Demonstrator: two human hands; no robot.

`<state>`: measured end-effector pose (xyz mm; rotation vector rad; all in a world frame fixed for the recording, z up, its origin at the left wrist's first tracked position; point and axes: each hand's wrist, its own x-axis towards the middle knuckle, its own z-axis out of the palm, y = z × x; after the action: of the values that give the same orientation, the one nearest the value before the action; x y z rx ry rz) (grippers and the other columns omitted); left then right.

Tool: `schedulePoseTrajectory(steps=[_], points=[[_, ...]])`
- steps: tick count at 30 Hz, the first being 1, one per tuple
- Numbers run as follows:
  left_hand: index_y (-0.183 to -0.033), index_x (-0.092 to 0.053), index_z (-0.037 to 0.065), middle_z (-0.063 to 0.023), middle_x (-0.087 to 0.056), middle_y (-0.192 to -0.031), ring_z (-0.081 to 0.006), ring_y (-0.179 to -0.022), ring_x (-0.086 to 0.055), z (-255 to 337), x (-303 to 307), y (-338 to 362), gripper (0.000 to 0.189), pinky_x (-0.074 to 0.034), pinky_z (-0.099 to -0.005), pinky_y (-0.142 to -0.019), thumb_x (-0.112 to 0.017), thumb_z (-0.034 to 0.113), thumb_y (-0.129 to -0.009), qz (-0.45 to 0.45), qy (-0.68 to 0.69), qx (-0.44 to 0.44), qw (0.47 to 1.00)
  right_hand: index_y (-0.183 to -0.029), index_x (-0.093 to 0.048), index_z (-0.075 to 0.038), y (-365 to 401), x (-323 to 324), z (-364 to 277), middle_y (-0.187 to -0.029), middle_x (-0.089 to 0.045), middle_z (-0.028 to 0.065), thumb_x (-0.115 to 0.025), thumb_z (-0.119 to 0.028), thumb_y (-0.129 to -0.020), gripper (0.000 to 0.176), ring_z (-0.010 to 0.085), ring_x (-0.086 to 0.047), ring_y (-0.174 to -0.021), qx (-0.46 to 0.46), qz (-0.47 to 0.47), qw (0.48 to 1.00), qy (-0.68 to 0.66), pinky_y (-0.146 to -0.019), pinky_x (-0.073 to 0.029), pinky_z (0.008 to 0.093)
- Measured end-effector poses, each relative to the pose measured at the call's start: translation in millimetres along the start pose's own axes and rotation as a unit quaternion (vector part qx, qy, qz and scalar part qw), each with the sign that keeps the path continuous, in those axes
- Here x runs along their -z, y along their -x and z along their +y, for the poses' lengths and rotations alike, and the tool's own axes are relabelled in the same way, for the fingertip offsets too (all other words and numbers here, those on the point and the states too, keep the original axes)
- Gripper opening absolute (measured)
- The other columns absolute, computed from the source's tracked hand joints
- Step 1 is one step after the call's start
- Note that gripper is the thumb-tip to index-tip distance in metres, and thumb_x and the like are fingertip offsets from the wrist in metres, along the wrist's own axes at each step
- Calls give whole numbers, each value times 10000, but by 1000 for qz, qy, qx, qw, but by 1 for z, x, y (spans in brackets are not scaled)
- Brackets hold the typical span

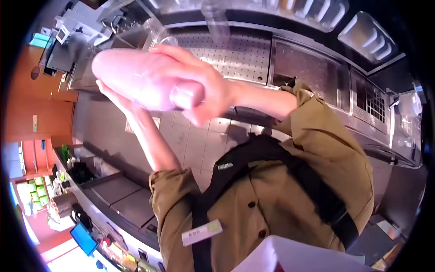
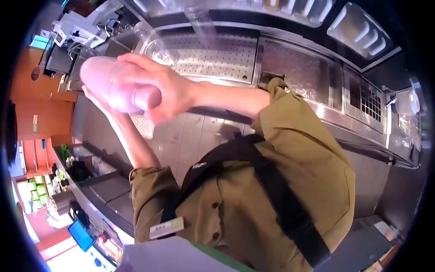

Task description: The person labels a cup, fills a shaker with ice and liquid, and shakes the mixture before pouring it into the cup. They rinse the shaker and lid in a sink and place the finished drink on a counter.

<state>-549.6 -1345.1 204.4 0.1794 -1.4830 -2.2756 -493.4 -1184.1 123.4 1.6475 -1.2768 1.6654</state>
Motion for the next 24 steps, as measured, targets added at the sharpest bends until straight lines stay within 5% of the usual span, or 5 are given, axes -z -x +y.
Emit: schedulePoseTrajectory(steps=[5,18,19,21,24], points=[[-1197,-432,5,-137,-497,-1163,-225,-1035,-500,-2,9,13,732,-423,-369,-880,-421,610,-785,12,18,-28,999,-1260,-340,-71,1,9,-16,-1361,-292,171,-553,-255,-731,599,276,-336,-1204,13,-14,1000,-2,-961,-303,418],[-1237,-398,31,-134,-480,-1189,-241,-1064,-489,6,28,32,786,-407,-395,-901,-405,661,-768,-79,248,-4,966,-1334,-226,15,-10,13,-32,-1370,-281,160,-596,-145,-672,775,215,-387,-1168,-409,77,887,-200,-980,-309,302],[-1231,-397,32,-133,-482,-1166,-235,-1048,-488,13,41,28,756,-410,-391,-888,-415,638,-779,-116,360,10,926,-1340,-217,22,-11,9,-33,-1371,-280,159,-599,-136,-668,789,210,-391,-1166,-402,76,893,-190,-982,-310,293],[-1149,-455,6,-101,-530,-1040,-199,-942,-524,4,28,8,687,-444,-375,-817,-432,594,-794,-37,222,-23,974,-1311,-282,39,-27,-5,-9,-1306,-362,162,-530,-183,-762,642,205,-397,-1162,-282,101,948,-109,-957,-328,286],[-1151,-444,16,-95,-519,-1025,-219,-903,-529,-26,48,33,686,-455,-408,-767,-430,601,-792,-56,221,-64,972,-1255,-387,58,-13,0,-28,-1193,-479,122,-464,-229,-852,500,172,-439,-1064,-322,122,931,-121,-869,-363,234]])
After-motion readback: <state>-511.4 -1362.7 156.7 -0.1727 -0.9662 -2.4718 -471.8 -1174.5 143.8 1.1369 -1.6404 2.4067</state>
